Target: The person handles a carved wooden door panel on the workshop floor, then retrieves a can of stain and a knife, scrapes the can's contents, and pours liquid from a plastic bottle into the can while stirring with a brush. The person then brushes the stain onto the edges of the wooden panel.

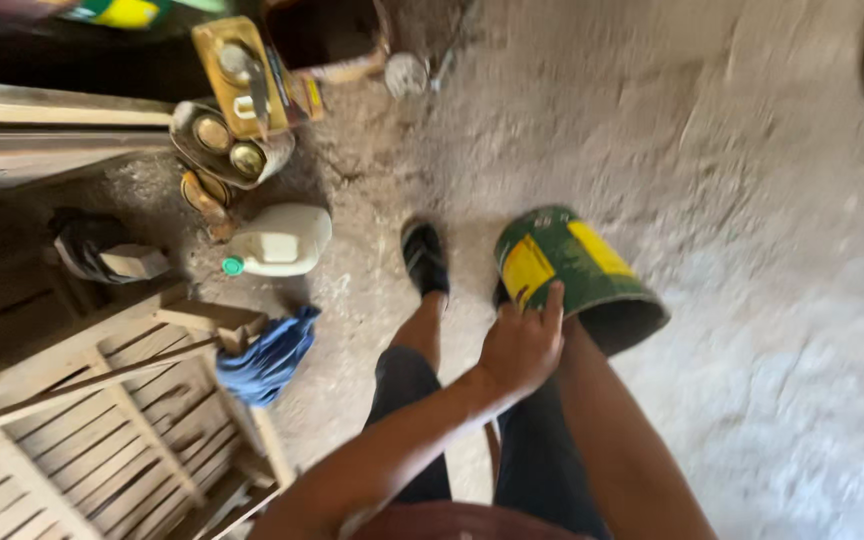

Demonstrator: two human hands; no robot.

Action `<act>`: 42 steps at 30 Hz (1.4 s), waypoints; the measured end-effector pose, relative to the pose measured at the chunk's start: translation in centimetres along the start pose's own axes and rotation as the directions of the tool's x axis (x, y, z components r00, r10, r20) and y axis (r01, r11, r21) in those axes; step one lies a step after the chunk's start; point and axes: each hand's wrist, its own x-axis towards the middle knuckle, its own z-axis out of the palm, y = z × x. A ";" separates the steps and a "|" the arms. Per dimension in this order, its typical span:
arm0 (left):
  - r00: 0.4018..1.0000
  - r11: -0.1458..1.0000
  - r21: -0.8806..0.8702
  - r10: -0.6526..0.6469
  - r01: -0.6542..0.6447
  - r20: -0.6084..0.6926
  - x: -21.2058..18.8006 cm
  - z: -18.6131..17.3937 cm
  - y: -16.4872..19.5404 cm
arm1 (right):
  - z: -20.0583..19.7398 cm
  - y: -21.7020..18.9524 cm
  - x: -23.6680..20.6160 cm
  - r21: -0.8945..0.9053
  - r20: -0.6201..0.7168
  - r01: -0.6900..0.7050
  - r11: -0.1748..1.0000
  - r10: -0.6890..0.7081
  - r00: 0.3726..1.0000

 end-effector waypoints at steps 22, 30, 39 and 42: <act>0.648 0.633 -0.141 -0.753 0.761 0.115 -2.4 5.4 -9.2 | 2.0 4.1 -3.6 0.366 -0.527 0.225 0.903 0.002 0.850; 0.363 0.228 -0.510 -0.914 0.829 0.181 -10.7 -3.2 7.9 | -8.7 0.1 -15.3 0.701 -0.346 0.021 0.713 0.315 0.884; 0.787 0.758 -0.454 -0.591 0.468 -0.176 8.0 6.8 -9.3 | -1.3 16.0 -1.3 0.532 -0.510 0.076 0.843 0.247 0.824; 0.822 0.800 -0.285 -0.566 0.527 -0.068 16.5 10.3 -17.0 | 1.4 19.4 5.2 0.699 -0.344 -0.092 0.710 0.446 0.826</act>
